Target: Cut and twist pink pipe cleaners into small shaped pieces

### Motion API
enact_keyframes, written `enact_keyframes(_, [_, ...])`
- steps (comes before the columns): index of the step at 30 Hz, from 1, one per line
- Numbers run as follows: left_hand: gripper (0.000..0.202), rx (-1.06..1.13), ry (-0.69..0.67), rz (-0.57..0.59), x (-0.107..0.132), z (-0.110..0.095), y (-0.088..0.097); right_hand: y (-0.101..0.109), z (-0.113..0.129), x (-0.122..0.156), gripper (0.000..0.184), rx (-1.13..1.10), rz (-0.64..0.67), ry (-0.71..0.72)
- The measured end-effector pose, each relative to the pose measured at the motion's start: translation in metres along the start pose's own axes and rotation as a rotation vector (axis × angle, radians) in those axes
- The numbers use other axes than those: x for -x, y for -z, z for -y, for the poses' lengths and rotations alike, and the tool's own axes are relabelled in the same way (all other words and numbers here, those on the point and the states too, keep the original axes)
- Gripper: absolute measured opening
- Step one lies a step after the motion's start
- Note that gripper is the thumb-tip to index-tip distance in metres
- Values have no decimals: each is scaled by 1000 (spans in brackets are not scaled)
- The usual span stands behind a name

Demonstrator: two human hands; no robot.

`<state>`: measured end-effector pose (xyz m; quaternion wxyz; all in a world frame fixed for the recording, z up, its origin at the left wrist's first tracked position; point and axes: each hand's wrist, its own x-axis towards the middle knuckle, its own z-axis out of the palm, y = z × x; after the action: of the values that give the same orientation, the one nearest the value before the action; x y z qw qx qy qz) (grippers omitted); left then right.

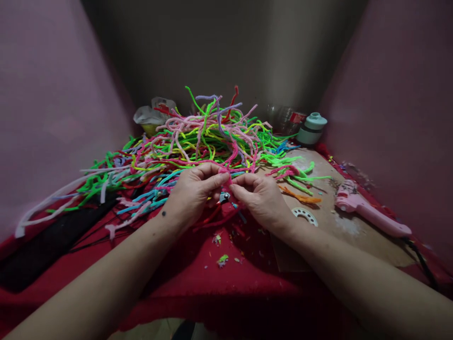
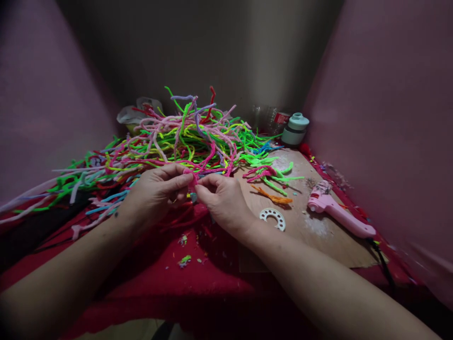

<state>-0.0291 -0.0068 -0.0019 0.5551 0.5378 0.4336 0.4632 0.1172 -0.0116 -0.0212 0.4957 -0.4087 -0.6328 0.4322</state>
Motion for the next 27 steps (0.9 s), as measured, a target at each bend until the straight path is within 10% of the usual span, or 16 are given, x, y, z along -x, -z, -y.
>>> enact_keyframes(20, [13, -360, -184, -112, 3, 5, -14, -1, -4, 4, 19, 676, -60, 255])
enact_keyframes(27, [17, -209, -30, -103, 0, 1, -9, 1, -2, -1, 15, 161, 78, -27])
